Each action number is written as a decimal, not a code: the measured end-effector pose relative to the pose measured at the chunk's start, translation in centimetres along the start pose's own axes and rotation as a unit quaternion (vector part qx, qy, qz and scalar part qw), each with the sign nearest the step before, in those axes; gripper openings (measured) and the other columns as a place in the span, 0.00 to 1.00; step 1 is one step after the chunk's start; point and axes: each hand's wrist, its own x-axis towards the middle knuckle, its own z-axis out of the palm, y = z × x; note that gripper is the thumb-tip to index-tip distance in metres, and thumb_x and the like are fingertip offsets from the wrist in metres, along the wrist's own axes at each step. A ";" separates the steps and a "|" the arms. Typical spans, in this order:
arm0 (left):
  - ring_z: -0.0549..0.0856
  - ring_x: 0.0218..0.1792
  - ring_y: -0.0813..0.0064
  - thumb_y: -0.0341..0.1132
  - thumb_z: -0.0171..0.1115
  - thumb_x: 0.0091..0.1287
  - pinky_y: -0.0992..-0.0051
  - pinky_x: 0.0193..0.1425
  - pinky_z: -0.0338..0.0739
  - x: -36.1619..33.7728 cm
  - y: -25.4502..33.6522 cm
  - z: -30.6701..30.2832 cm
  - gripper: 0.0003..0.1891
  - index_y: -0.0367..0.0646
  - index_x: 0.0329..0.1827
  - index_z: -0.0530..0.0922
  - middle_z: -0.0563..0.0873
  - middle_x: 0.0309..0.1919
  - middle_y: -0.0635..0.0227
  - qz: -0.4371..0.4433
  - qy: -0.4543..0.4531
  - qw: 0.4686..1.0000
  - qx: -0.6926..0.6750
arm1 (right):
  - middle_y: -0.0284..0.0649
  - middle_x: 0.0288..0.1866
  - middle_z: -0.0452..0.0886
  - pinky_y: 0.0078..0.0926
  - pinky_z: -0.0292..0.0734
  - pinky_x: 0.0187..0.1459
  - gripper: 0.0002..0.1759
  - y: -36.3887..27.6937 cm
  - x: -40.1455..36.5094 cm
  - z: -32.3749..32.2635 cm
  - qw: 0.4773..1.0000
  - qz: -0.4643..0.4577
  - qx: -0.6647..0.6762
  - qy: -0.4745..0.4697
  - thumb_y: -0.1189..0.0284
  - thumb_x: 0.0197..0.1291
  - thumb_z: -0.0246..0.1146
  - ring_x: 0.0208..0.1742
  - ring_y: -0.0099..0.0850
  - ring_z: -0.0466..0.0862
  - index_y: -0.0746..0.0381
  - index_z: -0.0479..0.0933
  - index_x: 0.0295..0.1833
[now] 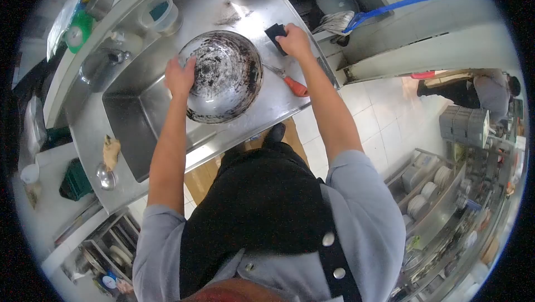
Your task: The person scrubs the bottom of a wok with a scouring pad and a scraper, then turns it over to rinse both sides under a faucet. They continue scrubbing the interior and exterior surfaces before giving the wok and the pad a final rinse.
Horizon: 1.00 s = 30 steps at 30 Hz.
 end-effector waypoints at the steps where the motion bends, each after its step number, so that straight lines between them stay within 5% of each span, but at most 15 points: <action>1: 0.71 0.88 0.39 0.67 0.70 0.78 0.30 0.92 0.56 0.7 -0.2 0.3 0.43 0.44 0.85 0.80 0.77 0.87 0.46 0.044 0.007 0.999 0.010 | 0.57 0.55 0.94 0.52 0.86 0.59 0.26 -1.3 -1.8 -0.9 1.000 -0.014 0.015 -0.004 0.57 0.61 0.83 0.58 0.56 0.94 0.65 0.88 0.55; 4: 0.78 0.82 0.39 0.62 0.72 0.77 0.39 0.90 0.63 1.8 2.6 0.6 0.37 0.40 0.77 0.87 0.84 0.79 0.42 0.181 0.079 0.980 0.027 | 0.44 0.45 0.93 0.41 0.86 0.51 0.17 -5.3 -8.1 -2.0 0.975 -0.034 0.209 -0.070 0.66 0.67 0.82 0.46 0.37 0.91 0.65 0.87 0.53; 6: 0.88 0.69 0.41 0.57 0.74 0.78 0.48 0.80 0.77 -1.1 5.9 -1.3 0.31 0.37 0.70 0.91 0.92 0.66 0.39 0.241 0.038 0.961 -0.134 | 0.35 0.42 0.90 0.33 0.84 0.47 0.13 -7.3 -12.4 -1.5 0.930 0.000 0.358 -0.082 0.70 0.69 0.82 0.44 0.27 0.87 0.64 0.87 0.51; 8: 0.94 0.55 0.54 0.51 0.75 0.81 0.59 0.65 0.87 -6.4 8.2 -2.2 0.26 0.35 0.65 0.91 0.96 0.54 0.45 0.190 -0.098 0.939 -0.269 | 0.32 0.43 0.88 0.28 0.82 0.49 0.13 -8.1 -15.0 -0.1 0.898 0.039 0.428 -0.088 0.71 0.70 0.82 0.45 0.23 0.85 0.64 0.87 0.52; 11: 0.92 0.46 0.69 0.43 0.74 0.84 0.68 0.55 0.87 -10.3 8.3 -1.1 0.17 0.34 0.59 0.90 0.95 0.46 0.58 0.052 -0.292 0.841 -0.452 | 0.32 0.44 0.88 0.25 0.81 0.47 0.16 -8.1 -18.3 3.6 0.899 0.041 0.430 -0.079 0.68 0.69 0.84 0.46 0.22 0.85 0.64 0.86 0.51; 15: 0.91 0.44 0.75 0.39 0.73 0.85 0.68 0.53 0.89 -10.7 6.0 0.4 0.12 0.37 0.57 0.89 0.94 0.45 0.65 -0.065 -0.408 0.715 -0.564 | 0.35 0.53 0.90 0.29 0.84 0.50 0.28 -7.7 -21.3 4.4 0.911 0.077 0.402 0.048 0.60 0.74 0.81 0.50 0.26 0.88 0.62 0.81 0.69; 16: 0.91 0.43 0.75 0.39 0.74 0.85 0.68 0.52 0.90 -11.3 6.4 -1.2 0.12 0.37 0.56 0.89 0.94 0.44 0.65 -0.110 -0.427 0.667 -0.601 | 0.39 0.65 0.89 0.35 0.88 0.53 0.34 -7.7 -21.8 4.2 0.890 0.101 0.445 0.026 0.55 0.81 0.76 0.60 0.31 0.90 0.59 0.74 0.82; 17: 0.91 0.42 0.75 0.39 0.74 0.84 0.67 0.50 0.91 -11.9 6.6 -2.3 0.12 0.38 0.55 0.89 0.93 0.43 0.66 -0.157 -0.446 0.614 -0.632 | 0.40 0.69 0.88 0.43 0.88 0.57 0.35 -7.8 -22.8 4.6 0.846 0.117 0.519 -0.030 0.54 0.82 0.73 0.65 0.35 0.88 0.58 0.73 0.83; 20: 0.92 0.38 0.74 0.39 0.74 0.85 0.67 0.45 0.93 -12.7 6.1 -2.0 0.12 0.37 0.51 0.90 0.93 0.42 0.65 -0.107 -0.487 0.656 -0.567 | 0.44 0.80 0.83 0.69 0.90 0.67 0.36 -10.2 -27.0 6.1 0.672 0.144 0.700 -0.193 0.51 0.87 0.66 0.79 0.46 0.84 0.56 0.69 0.89; 23: 0.91 0.44 0.73 0.42 0.75 0.84 0.67 0.40 0.92 -12.4 5.6 -2.5 0.14 0.38 0.53 0.89 0.91 0.46 0.67 -0.027 -0.512 0.724 -0.461 | 0.46 0.80 0.82 0.67 0.91 0.64 0.35 -11.3 -28.9 8.1 0.710 0.140 0.681 -0.114 0.54 0.90 0.63 0.77 0.49 0.86 0.56 0.66 0.90; 26: 0.91 0.42 0.69 0.45 0.76 0.83 0.62 0.40 0.92 -12.4 3.4 1.3 0.17 0.37 0.52 0.90 0.89 0.41 0.65 0.107 -0.457 0.787 -0.400 | 0.43 0.76 0.83 0.51 0.94 0.55 0.32 -12.5 -29.4 7.6 0.727 0.134 0.666 -0.103 0.56 0.90 0.64 0.68 0.43 0.90 0.55 0.68 0.89; 30: 0.93 0.44 0.56 0.50 0.79 0.76 0.55 0.51 0.91 -9.7 4.2 -1.9 0.21 0.39 0.55 0.92 0.92 0.46 0.56 0.363 -0.271 0.871 -0.187 | 0.45 0.71 0.86 0.42 0.90 0.50 0.31 -12.4 -27.9 7.1 0.866 0.118 0.483 -0.040 0.60 0.86 0.65 0.56 0.41 0.94 0.54 0.71 0.88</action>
